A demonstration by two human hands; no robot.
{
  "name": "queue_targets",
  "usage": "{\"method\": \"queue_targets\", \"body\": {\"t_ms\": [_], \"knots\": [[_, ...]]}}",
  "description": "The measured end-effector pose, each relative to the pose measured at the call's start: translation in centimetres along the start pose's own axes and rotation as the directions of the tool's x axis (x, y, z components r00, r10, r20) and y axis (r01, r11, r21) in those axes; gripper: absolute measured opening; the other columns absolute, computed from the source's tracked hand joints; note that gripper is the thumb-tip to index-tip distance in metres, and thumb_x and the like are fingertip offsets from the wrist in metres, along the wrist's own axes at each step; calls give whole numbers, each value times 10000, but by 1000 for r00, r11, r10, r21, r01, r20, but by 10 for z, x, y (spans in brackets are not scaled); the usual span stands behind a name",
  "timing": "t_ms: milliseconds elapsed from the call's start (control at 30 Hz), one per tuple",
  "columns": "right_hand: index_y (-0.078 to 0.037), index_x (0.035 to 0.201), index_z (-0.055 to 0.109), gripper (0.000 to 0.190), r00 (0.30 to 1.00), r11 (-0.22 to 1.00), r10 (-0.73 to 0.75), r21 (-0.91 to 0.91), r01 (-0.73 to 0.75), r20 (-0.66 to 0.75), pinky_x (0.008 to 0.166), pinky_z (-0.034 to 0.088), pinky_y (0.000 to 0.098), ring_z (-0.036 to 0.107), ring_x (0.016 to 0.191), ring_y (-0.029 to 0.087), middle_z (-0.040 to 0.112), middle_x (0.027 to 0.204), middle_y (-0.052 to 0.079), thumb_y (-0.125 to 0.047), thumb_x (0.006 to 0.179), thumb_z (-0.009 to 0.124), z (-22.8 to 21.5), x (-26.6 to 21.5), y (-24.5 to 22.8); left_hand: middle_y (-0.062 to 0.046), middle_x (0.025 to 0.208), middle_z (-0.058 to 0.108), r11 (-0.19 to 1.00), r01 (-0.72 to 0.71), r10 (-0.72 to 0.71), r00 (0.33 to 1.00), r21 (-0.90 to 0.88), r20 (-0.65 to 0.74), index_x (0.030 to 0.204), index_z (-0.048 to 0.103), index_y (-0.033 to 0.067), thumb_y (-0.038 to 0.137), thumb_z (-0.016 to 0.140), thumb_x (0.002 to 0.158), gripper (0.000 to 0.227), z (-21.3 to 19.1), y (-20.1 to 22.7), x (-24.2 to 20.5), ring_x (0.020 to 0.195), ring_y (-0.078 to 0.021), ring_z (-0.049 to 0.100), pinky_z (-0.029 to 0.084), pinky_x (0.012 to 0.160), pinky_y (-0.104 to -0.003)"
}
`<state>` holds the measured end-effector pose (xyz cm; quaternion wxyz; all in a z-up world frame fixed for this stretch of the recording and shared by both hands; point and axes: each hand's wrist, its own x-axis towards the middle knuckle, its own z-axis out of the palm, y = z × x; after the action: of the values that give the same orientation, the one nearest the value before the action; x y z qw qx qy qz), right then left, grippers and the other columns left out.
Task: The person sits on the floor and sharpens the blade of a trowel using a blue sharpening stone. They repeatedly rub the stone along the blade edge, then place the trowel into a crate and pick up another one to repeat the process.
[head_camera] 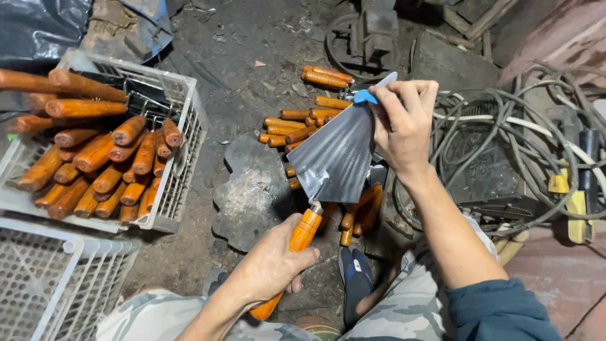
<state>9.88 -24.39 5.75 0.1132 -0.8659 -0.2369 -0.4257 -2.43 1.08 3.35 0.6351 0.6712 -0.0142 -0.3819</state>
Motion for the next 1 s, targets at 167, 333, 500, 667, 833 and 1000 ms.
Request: {"method": "queue_targets", "body": {"t_ms": [167, 333, 500, 667, 833, 1000], "knots": [[-6, 1144, 681, 420, 984, 974, -108, 215, 76, 140, 875, 516, 441, 557, 1009, 347, 652, 1078, 145, 94, 736, 675, 0, -46, -44, -33, 738, 576, 977, -101, 99, 995, -189, -21, 1220, 532, 3, 117, 658, 853, 404, -10, -10, 10, 430, -109, 534, 466, 405, -275], [-1, 1157, 690, 475, 943, 932, -236, 329, 152, 233, 859, 515, 437, 577, 996, 355, 650, 1103, 153, 36, 684, 705, -1, -71, -54, -36, 699, 551, 972, -92, 85, 996, -216, -38, 1241, 525, 13, 79, 648, 844, 421, -18, -13, 9, 424, -112, 519, 447, 400, -274], [-12, 1125, 697, 399, 997, 992, -61, 113, 54, 57, 921, 470, 438, 560, 1020, 323, 645, 1066, 103, 115, 747, 694, -3, -31, 0, -26, 667, 540, 994, -21, 24, 999, -105, 28, 1311, 491, 45, 106, 639, 839, 498, -13, -10, -2, 412, -117, 528, 440, 394, -281], [-38, 1145, 698, 293, 997, 996, 75, 41, -74, -29, 924, 447, 432, 525, 1041, 323, 622, 1068, 106, 50, 887, 807, -3, -4, 31, -31, 657, 545, 1000, -7, 6, 999, 14, 52, 1332, 468, 26, 136, 651, 831, 545, -6, -7, -4, 408, -119, 533, 446, 394, -292], [-33, 1100, 705, 427, 989, 980, -81, 188, 57, 122, 959, 446, 460, 538, 1049, 345, 649, 1085, 107, 77, 687, 698, 2, -27, -12, -33, 673, 532, 998, -65, 66, 997, -10, 46, 1252, 497, -98, 133, 637, 843, 490, -8, -12, 2, 420, -122, 549, 466, 402, -288], [-103, 1107, 722, 441, 838, 838, -399, 519, 168, 374, 977, 470, 429, 540, 1119, 343, 668, 1163, 58, -7, 677, 725, 9, -53, -58, -44, 633, 562, 995, -18, 21, 1000, 97, -22, 1431, 379, -35, 127, 632, 805, 695, -9, -12, 8, 414, -135, 562, 470, 387, -304]]}}
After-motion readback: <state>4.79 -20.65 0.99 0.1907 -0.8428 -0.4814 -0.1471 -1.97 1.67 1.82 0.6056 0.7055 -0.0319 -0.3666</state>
